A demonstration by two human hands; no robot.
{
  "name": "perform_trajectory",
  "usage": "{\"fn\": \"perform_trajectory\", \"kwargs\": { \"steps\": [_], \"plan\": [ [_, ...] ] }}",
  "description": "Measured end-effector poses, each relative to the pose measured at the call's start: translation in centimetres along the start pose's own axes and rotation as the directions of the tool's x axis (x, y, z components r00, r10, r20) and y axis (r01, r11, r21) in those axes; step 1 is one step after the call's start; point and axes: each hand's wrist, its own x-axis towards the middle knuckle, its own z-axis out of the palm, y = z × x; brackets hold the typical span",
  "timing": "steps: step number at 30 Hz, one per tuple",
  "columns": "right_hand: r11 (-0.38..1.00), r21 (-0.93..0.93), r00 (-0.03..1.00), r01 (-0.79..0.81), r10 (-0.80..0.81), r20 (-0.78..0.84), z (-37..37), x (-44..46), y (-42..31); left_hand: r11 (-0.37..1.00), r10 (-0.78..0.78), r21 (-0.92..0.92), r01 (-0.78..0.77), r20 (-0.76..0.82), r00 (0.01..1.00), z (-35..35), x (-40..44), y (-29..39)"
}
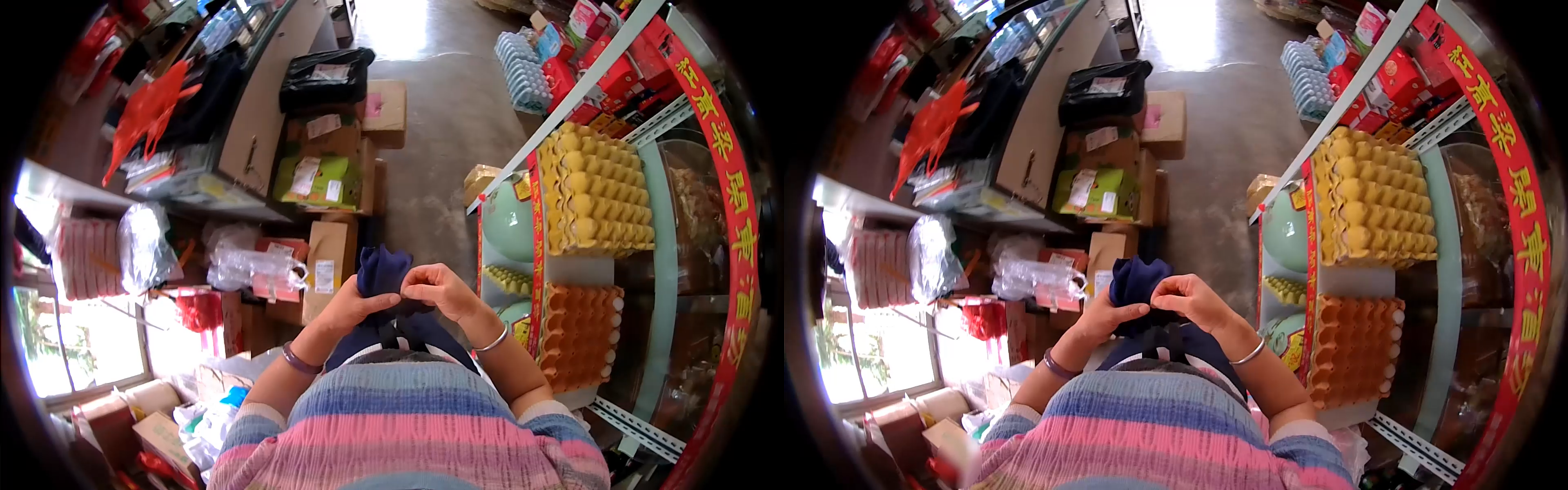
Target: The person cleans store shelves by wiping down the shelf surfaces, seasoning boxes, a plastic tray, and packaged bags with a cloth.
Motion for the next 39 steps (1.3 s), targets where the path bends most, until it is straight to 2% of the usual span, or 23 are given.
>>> {"fn": "perform_trajectory", "kwargs": {
  "steps": [2, 9, 14, 16, 17, 20, 22, 26, 28, 29, 33, 34, 39],
  "plan": [
    [1.0, 0.023, 1.0, 0.0, 0.0, -0.02, -2.4, 1.3, -1.9, 0.999, 0.043, -0.004, -0.043, 0.044, 0.998, 0.0, 3.5, 0.9],
    [0.999, 0.044, 0.995, -0.007, 0.011, -0.101, -9.9, 8.9, -7.7, 0.999, 0.031, -0.018, -0.029, 0.089, 0.996, -1.6, 15.6, 6.0],
    [0.992, -0.12, 0.99, -0.047, 0.03, -0.14, -15.9, 17.4, -13.9, 0.995, 0.084, -0.071, -0.076, 0.124, 0.989, -4.5, 25.7, 11.6],
    [0.994, -0.082, 0.99, -0.075, 0.065, -0.126, -17.8, 21.4, -17.5, 0.983, 0.077, -0.176, -0.051, 0.144, 0.986, -6.1, 30.1, 14.3],
    [0.993, -0.102, 0.991, -0.064, 0.051, -0.124, -18.9, 23.3, -19.0, 0.984, 0.084, -0.167, -0.058, 0.155, 0.984, -6.9, 32.2, 15.9],
    [0.963, -0.26, 0.99, -0.075, 0.04, -0.138, -20.9, 28.3, -25.1, 0.972, 0.096, -0.23, -0.052, 0.188, 0.977, -8.5, 37.5, 21.1],
    [0.968, -0.229, 0.987, -0.1, 0.067, -0.147, -22.6, 31.5, -27.9, 0.976, 0.111, -0.205, -0.07, 0.199, 0.974, -9.9, 41.4, 23.4],
    [0.962, -0.258, 0.989, -0.086, 0.052, -0.137, -25.9, 36.8, -31.6, 0.963, 0.047, -0.271, 0.004, 0.182, 0.982, -11.7, 46.8, 27.4],
    [0.973, -0.23, 0.995, -0.035, 0.013, -0.099, -27.8, 39.7, -32.5, 0.955, 0.065, -0.297, -0.014, 0.162, 0.985, -12.4, 49.2, 29.1],
    [0.975, -0.213, 0.997, -0.062, 0.052, -0.056, -28.7, 41.1, -33.6, 0.953, 0.068, -0.303, -0.027, 0.128, 0.989, -12.7, 50.3, 29.9],
    [0.976, -0.217, 0.999, -0.016, 0.022, 0.026, -33.4, 47.2, -36.5, 0.923, 0.098, -0.368, -0.113, -0.059, 0.993, -12.9, 55.9, 32.2],
    [0.975, -0.217, 0.998, -0.049, 0.056, 0.029, -34.8, 48.9, -37.4, 0.917, 0.071, -0.384, -0.104, -0.099, 0.993, -13.0, 57.6, 32.8],
    [0.973, -0.229, 0.98, -0.019, 0.064, 0.191, -43.7, 58.1, -42.3, 0.891, 0.019, -0.436, -0.126, -0.24, 0.971, -13.1, 68.0, 36.9]
  ]
}}
